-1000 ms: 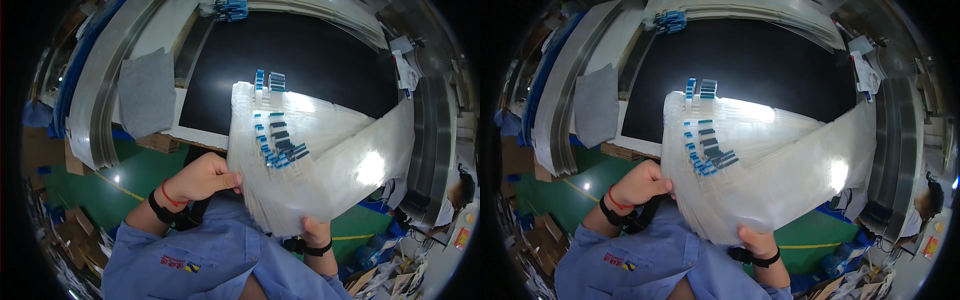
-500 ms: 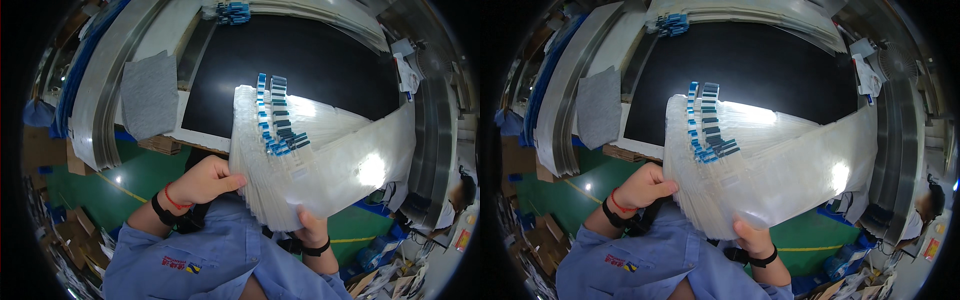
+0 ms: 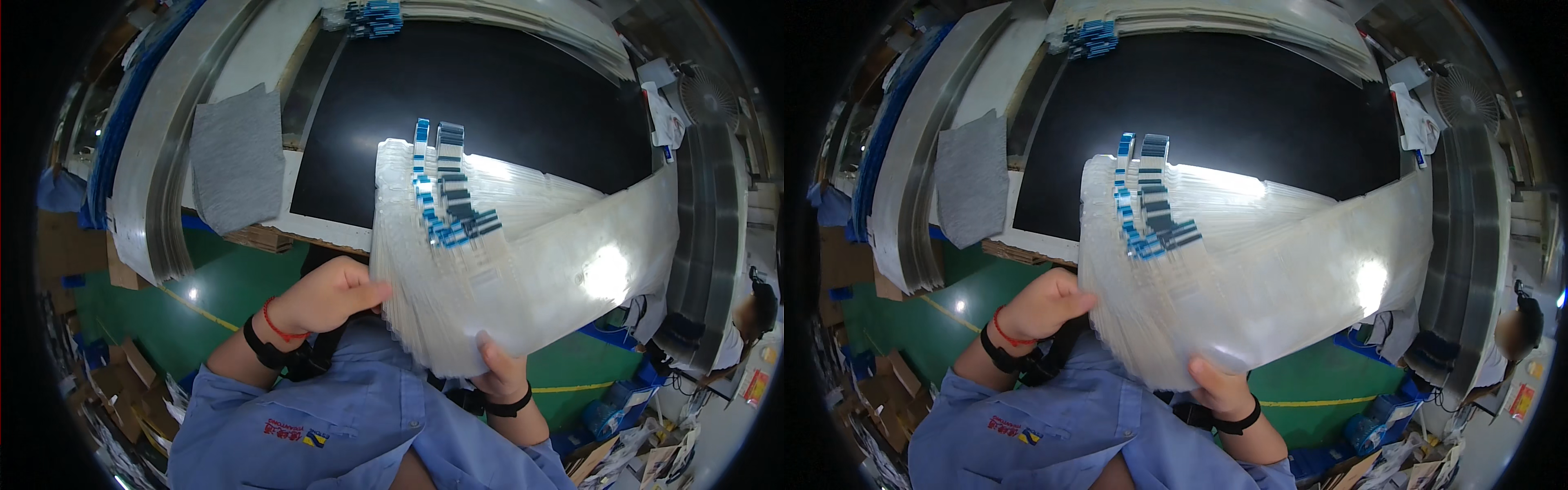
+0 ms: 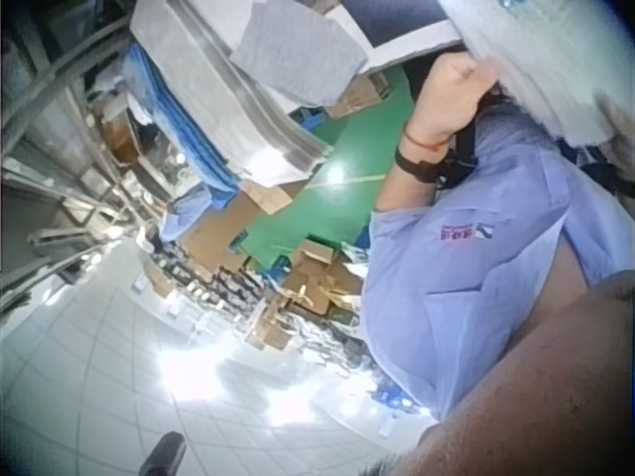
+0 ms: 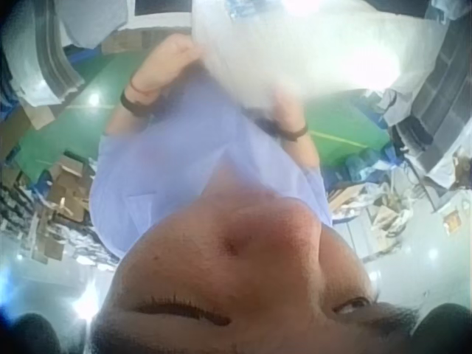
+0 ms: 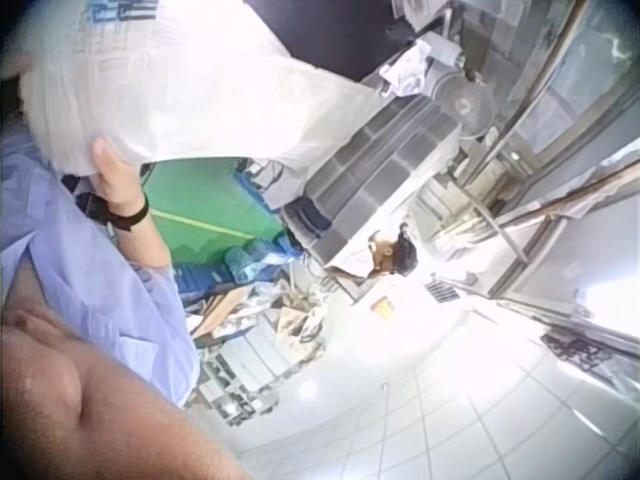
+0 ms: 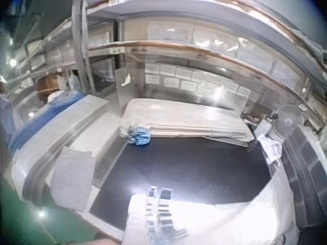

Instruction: Inspecting and sorting transparent electronic membrane sheets at a workstation.

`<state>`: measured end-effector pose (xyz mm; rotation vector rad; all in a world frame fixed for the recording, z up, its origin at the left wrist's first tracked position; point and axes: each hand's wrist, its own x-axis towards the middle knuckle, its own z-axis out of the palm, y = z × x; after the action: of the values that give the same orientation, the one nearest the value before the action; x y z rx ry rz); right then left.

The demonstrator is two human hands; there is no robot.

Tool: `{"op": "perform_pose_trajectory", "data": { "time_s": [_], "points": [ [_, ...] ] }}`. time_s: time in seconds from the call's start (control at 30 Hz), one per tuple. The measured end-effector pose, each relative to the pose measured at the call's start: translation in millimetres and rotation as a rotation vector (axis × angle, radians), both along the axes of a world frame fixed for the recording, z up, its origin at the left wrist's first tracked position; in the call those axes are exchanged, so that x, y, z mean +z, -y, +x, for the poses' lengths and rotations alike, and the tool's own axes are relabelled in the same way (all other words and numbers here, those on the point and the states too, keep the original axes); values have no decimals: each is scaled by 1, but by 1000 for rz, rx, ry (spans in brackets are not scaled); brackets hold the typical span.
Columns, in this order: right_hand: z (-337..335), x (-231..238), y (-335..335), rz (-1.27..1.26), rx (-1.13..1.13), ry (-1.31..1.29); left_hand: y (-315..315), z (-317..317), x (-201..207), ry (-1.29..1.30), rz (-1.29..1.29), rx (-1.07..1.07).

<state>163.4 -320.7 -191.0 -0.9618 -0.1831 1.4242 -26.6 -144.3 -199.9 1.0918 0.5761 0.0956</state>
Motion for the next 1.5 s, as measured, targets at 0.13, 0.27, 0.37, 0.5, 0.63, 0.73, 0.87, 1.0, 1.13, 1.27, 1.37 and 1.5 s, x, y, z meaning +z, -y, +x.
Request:
{"op": "perform_pose_trajectory", "data": {
  "time_s": [0.13,0.27,0.37,0.5,0.63,0.73,0.87,1.0,1.13,1.27,1.37,1.5],
  "points": [
    [1,4,-4,0,29,-5,-2,3,8,38,-101,81],
    [9,-4,9,45,52,33,0,1,3,14,69,-8],
    [2,-3,4,-40,-26,42,1,4,5,35,-38,58],
    [4,-3,3,-6,10,36,-4,2,9,15,-52,36],
    [10,-8,14,3,21,45,2,1,0,2,117,-16],
    [2,0,2,-9,-35,10,-2,1,2,4,11,23],
    [6,-4,10,-48,-35,46,0,3,6,38,-47,60],
    [18,-10,33,-43,-1,131,1,3,1,68,43,-19],
    [21,-5,37,-15,2,153,0,3,0,99,-57,-11],
    [13,2,24,-114,-27,116,-2,-2,-4,89,53,-69],
    [10,3,10,-59,-33,59,-10,0,4,113,98,-108],
    [10,6,5,-16,-10,36,-5,2,5,72,-127,14]
  ]
}}
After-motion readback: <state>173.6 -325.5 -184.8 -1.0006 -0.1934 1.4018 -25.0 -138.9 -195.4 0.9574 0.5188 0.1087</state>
